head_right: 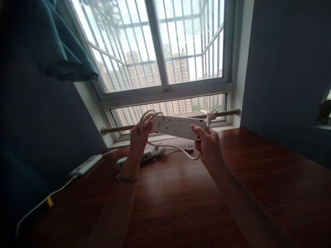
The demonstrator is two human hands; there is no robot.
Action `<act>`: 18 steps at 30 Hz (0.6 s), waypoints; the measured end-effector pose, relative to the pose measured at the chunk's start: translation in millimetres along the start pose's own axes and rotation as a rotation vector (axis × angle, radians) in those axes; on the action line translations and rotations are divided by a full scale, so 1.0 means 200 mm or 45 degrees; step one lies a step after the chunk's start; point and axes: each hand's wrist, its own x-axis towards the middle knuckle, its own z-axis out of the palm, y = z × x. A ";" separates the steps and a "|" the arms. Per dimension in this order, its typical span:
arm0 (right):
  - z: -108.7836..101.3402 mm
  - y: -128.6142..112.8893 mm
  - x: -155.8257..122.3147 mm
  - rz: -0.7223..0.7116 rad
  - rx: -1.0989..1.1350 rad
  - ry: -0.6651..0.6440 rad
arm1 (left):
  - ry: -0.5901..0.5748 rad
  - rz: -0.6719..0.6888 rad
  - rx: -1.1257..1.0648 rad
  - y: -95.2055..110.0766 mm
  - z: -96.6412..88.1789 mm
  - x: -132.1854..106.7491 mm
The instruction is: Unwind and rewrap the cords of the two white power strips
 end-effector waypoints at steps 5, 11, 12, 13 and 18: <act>0.03 0.00 -0.02 -0.088 0.072 0.112 | 0.014 0.044 -0.190 0.03 0.00 -0.01; 0.00 -0.03 0.01 -0.119 0.048 0.105 | -0.259 -0.062 -0.762 0.01 -0.02 0.00; -0.01 -0.05 0.02 -0.114 0.022 0.094 | -0.266 -0.072 -0.749 0.01 -0.03 0.00; -0.02 -0.06 0.02 -0.104 -0.010 0.076 | -0.265 -0.077 -0.701 0.00 -0.03 0.00; -0.07 -0.12 0.06 -0.073 -0.213 -0.019 | -0.465 -0.126 -0.459 0.00 -0.07 0.01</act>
